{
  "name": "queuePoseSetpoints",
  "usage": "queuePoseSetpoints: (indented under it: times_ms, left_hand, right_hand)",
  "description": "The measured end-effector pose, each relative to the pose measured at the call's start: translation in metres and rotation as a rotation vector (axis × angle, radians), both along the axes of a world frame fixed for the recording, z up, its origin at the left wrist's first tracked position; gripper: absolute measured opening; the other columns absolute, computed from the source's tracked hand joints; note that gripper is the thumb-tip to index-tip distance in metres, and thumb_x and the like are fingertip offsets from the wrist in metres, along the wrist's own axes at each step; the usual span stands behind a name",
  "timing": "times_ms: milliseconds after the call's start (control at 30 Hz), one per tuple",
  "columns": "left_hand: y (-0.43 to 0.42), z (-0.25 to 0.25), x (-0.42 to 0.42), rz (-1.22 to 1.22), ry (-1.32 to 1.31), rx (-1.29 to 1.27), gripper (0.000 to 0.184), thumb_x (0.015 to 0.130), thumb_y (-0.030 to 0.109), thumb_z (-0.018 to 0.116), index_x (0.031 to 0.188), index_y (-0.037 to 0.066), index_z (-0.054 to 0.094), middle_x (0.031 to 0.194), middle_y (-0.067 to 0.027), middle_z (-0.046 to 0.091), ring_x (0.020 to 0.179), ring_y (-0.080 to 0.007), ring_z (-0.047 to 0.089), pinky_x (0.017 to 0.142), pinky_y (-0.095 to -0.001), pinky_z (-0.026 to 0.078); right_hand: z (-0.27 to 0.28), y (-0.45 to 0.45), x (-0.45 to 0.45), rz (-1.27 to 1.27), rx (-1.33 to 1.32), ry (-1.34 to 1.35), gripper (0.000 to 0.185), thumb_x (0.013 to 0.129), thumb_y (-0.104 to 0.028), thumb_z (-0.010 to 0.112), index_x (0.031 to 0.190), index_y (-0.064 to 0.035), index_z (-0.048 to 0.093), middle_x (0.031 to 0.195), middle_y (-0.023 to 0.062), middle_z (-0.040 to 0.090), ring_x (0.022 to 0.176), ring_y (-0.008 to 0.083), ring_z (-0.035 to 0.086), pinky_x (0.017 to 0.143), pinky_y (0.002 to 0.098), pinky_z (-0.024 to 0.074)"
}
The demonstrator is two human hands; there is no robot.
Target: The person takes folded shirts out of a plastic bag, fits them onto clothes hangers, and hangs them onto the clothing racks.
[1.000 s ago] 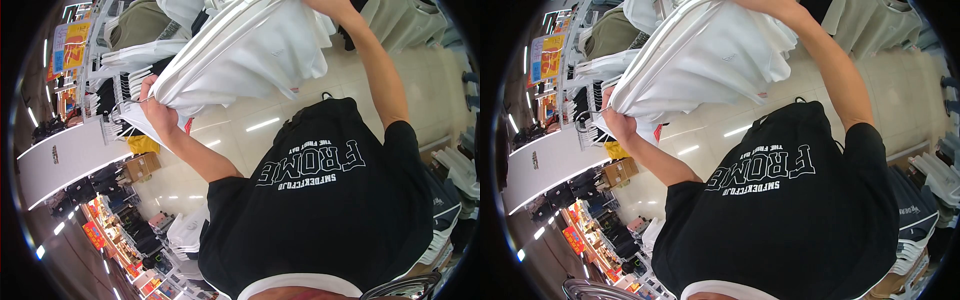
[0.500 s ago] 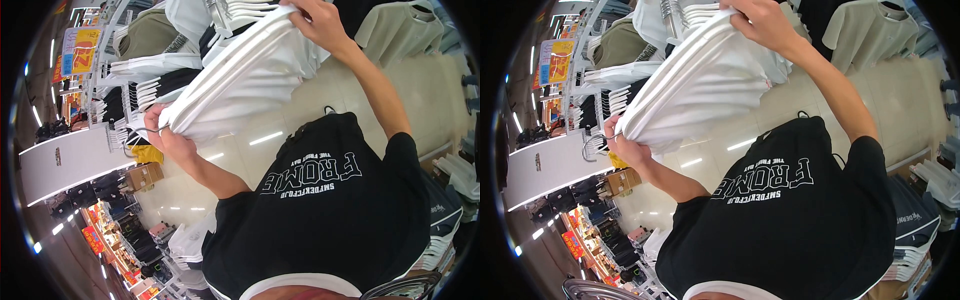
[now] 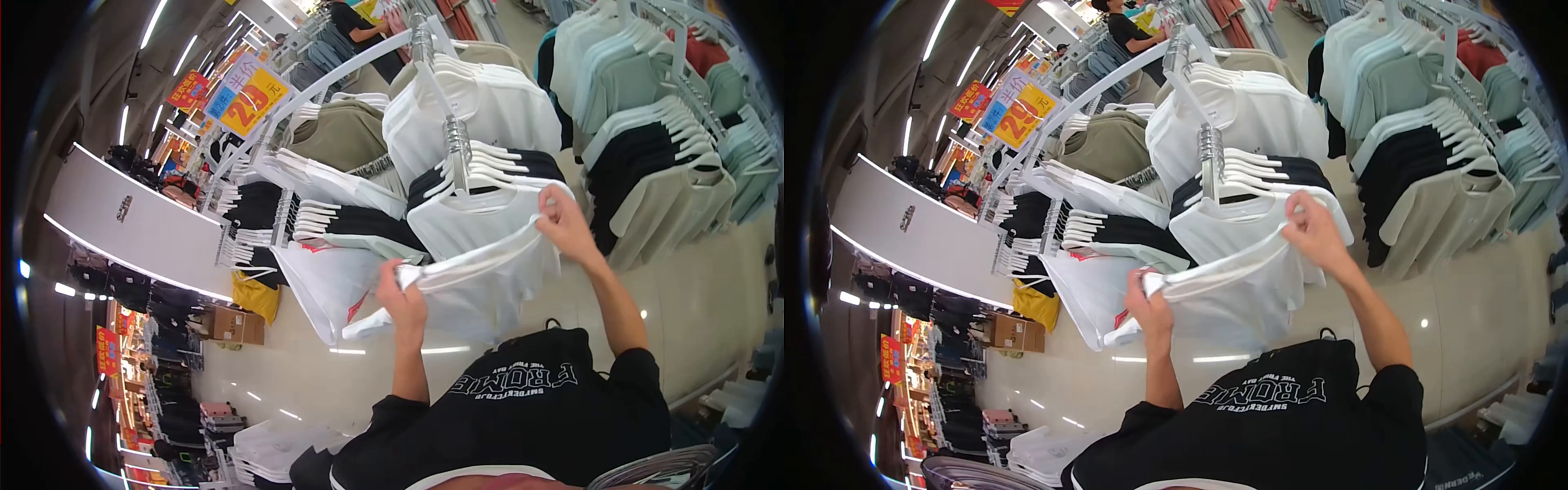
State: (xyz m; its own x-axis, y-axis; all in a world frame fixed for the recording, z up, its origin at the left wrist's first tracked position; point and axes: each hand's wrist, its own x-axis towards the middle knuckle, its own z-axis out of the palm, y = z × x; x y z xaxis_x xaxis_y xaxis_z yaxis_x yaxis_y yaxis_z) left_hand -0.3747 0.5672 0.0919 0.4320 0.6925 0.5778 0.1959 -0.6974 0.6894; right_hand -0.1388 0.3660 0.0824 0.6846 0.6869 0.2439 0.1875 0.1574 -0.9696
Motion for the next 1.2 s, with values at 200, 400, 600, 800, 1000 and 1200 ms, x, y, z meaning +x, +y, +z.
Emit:
queuePoseSetpoints:
  times_ms: [200,400,600,800,1000,1200]
  left_hand:
    - [-0.026,0.003,0.019,-0.241,0.070,-0.292,0.018,0.081,0.002,0.048,0.094,-0.002,0.060,0.075,-0.0093,0.061,0.072,-0.0154,0.056,0.069,-0.0283,0.045]
    - [-0.008,-0.004,0.021,-0.283,-0.074,-0.404,0.017,0.082,-0.002,0.046,0.093,-0.001,0.059,0.077,-0.0045,0.060,0.072,-0.0108,0.052,0.068,-0.0252,0.043]
    - [-0.005,-0.012,0.040,-0.252,-0.066,-0.411,0.021,0.079,-0.002,0.043,0.092,-0.002,0.059,0.076,-0.0062,0.059,0.073,-0.0112,0.052,0.067,-0.0263,0.042]
    - [-0.001,-0.017,0.099,-0.351,0.289,-0.032,0.018,0.080,0.003,0.050,0.095,-0.002,0.059,0.083,-0.0266,0.064,0.079,-0.0428,0.061,0.074,-0.0453,0.048]
    - [0.033,-0.027,0.112,-0.285,0.419,-0.038,0.023,0.081,0.011,0.052,0.098,-0.003,0.058,0.085,-0.0291,0.064,0.087,-0.0470,0.060,0.077,-0.0527,0.046]
    - [0.075,-0.070,0.126,-0.284,0.447,0.009,0.023,0.085,0.014,0.052,0.099,-0.003,0.059,0.087,-0.0281,0.064,0.088,-0.0476,0.060,0.078,-0.0547,0.045]
  right_hand:
    - [0.006,0.009,-0.078,0.386,-0.091,0.068,0.031,0.076,-0.005,0.068,0.103,-0.0068,0.051,0.063,-0.0031,0.050,0.058,0.0072,0.046,0.056,0.0240,0.0401]
    - [-0.027,0.000,-0.048,0.088,-0.109,-0.461,0.051,0.068,-0.012,0.079,0.113,-0.0054,0.056,0.095,0.0092,0.056,0.090,0.0236,0.053,0.077,0.0340,0.0441]
    - [-0.080,-0.011,-0.020,-0.008,-0.251,-0.750,0.024,0.075,-0.013,0.072,0.093,-0.0040,0.058,0.087,0.0129,0.060,0.083,0.0338,0.056,0.073,0.0429,0.0439]
    - [-0.077,-0.007,-0.033,-0.100,-0.315,-0.741,0.016,0.078,-0.013,0.068,0.084,-0.0031,0.056,0.073,0.0159,0.059,0.067,0.0377,0.058,0.060,0.0448,0.0440]
    - [-0.060,-0.005,0.004,-0.360,-0.338,-0.746,0.024,0.080,-0.023,0.070,0.078,-0.0030,0.057,0.068,0.0174,0.059,0.065,0.0389,0.058,0.058,0.0451,0.0437]
    - [-0.033,0.028,0.028,-0.360,-0.401,-0.880,0.037,0.083,-0.034,0.069,0.074,-0.0017,0.054,0.065,0.0175,0.058,0.062,0.0391,0.057,0.055,0.0463,0.0422]
